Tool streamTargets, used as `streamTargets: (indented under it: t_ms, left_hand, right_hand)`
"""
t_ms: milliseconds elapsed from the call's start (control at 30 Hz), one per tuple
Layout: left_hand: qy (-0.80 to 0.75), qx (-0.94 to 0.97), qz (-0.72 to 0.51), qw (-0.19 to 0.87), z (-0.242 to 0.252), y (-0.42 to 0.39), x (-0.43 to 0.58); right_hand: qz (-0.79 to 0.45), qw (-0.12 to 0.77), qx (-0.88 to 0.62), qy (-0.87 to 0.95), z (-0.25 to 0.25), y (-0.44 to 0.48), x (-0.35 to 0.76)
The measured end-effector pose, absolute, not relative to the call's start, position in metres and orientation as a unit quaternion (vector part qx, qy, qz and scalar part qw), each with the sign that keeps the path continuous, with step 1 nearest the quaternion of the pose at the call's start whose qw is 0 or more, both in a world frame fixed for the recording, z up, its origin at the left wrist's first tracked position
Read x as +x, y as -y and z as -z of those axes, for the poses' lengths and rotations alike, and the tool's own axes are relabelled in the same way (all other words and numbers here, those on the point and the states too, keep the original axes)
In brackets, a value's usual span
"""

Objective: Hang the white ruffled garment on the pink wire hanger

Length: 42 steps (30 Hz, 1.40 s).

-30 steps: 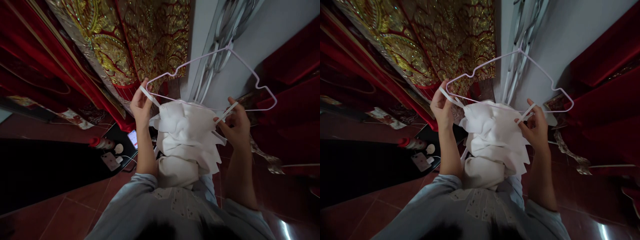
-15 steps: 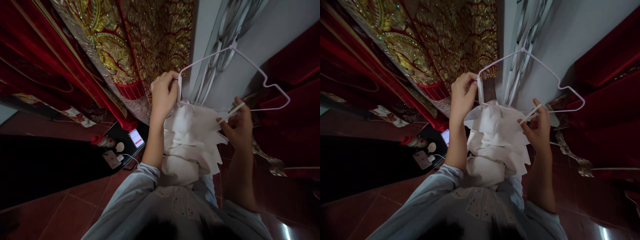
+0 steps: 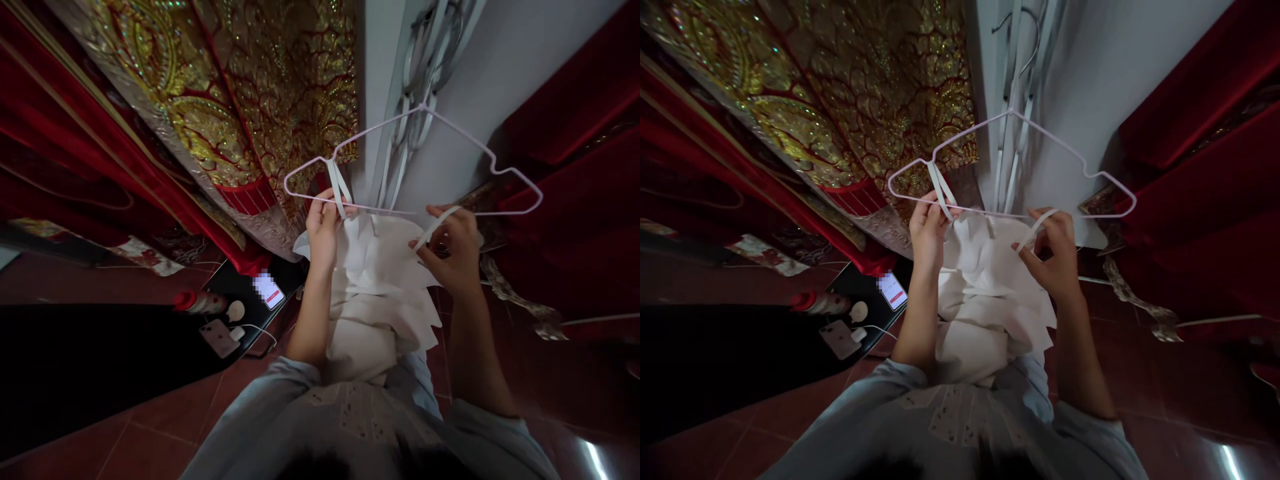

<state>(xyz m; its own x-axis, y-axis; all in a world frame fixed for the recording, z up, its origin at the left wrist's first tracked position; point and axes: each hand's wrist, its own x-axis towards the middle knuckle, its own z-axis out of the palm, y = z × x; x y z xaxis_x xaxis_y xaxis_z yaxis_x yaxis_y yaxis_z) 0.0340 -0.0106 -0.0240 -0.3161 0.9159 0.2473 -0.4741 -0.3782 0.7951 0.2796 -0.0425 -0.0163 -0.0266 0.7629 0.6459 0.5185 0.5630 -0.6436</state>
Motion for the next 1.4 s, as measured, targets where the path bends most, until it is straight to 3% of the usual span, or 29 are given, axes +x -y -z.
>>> streamTargets:
  t_ms: [167, 267, 400, 633, 900, 1167, 1267, 1400]
  left_hand:
    - [-0.300, 0.354, -0.750, 0.472, 0.013, 0.017, 0.028]
    - [-0.305, 0.359, -0.753, 0.460, 0.007, 0.019, 0.024]
    - [-0.321, 0.368, -0.738, 0.465, 0.008, 0.016, 0.022]
    - [-0.325, 0.366, -0.760, 0.427, 0.023, -0.002, 0.019]
    - [-0.365, 0.431, -0.724, 0.397, 0.028, 0.000, 0.013]
    - [-0.413, 0.501, -0.659, 0.379, 0.041, 0.011, 0.009]
    - [-0.417, 0.519, -0.634, 0.393, 0.039, 0.016, 0.003]
    - [-0.415, 0.510, -0.642, 0.395, 0.033, 0.022, 0.006]
  right_hand:
    - [-0.015, 0.713, -0.443, 0.544, 0.035, 0.016, 0.330]
    - [-0.006, 0.738, -0.437, 0.515, 0.037, -0.006, 0.365]
    - [-0.086, 0.652, -0.460, 0.597, 0.008, -0.018, 0.369]
    - [-0.034, 0.487, -0.514, 0.705, -0.057, 0.006, 0.334]
    - [0.079, 0.544, -0.405, 0.731, -0.029, 0.025, 0.282]
    - [-0.264, 0.260, -0.484, 0.793, 0.048, 0.017, 0.250]
    - [-0.276, 0.275, -0.478, 0.787, 0.063, 0.022, 0.248]
    - [-0.230, 0.401, -0.478, 0.747, 0.043, 0.025, 0.253]
